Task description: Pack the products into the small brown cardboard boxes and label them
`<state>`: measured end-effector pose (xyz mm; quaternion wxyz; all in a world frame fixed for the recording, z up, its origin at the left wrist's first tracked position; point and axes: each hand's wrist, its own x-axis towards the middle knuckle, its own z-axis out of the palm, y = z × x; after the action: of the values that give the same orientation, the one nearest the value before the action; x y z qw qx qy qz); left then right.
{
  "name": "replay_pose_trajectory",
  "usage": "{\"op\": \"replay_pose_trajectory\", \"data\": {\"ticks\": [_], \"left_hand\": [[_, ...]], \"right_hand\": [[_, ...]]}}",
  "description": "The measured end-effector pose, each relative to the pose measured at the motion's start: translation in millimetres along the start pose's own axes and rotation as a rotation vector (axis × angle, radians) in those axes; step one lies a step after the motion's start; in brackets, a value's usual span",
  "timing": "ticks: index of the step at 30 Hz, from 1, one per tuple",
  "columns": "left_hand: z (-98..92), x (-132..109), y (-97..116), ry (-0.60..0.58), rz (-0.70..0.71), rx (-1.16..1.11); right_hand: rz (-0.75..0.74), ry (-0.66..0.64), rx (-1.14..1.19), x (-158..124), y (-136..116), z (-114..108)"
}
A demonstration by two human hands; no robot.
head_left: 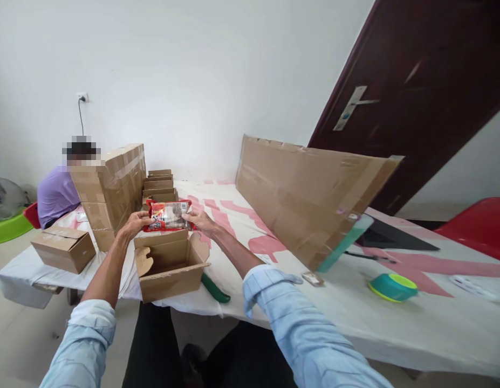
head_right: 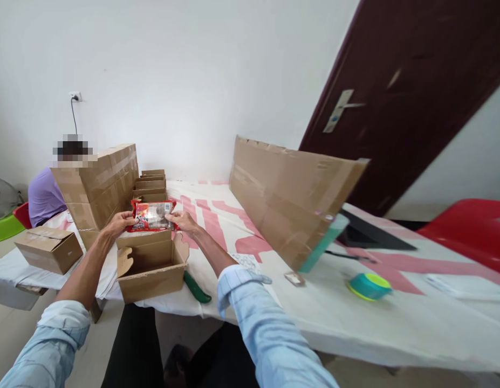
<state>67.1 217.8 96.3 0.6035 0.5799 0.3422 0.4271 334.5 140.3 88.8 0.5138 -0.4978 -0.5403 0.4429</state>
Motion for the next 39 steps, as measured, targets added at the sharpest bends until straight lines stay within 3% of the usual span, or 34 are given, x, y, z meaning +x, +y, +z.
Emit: {"op": "replay_pose_trajectory", "data": {"ticks": [6,10,16,20,23,26,30,39], "left_hand": [[16.9,-2,58,0.081,0.313,-0.174],[30.4,-16,88,0.089,0.431,-0.220],[45.1,-34,113,0.103,0.576,-0.189],[47.4,-40,117,0.076,0.653,-0.095],[41.1,-31,108,-0.044,0.637,0.004],[27.5,-13,86,-0.115,0.502,0.071],[6.9,11,45,-0.120,0.303,0.099],[-21.2,42,-48,-0.102,0.096,0.154]], "right_hand": [[-0.246,0.014,0.241,11,-46,-6],[-0.357,-0.045,0.361,3,-72,-11],[-0.419,-0.072,0.379,-11,-100,-18],[-0.455,-0.047,0.337,-14,-103,-22],[-0.461,-0.001,0.281,-11,-94,-21],[-0.400,0.014,0.184,-1,-74,-21],[-0.253,0.000,0.038,14,-33,-24],[0.004,-0.023,-0.034,33,57,-14]]}}
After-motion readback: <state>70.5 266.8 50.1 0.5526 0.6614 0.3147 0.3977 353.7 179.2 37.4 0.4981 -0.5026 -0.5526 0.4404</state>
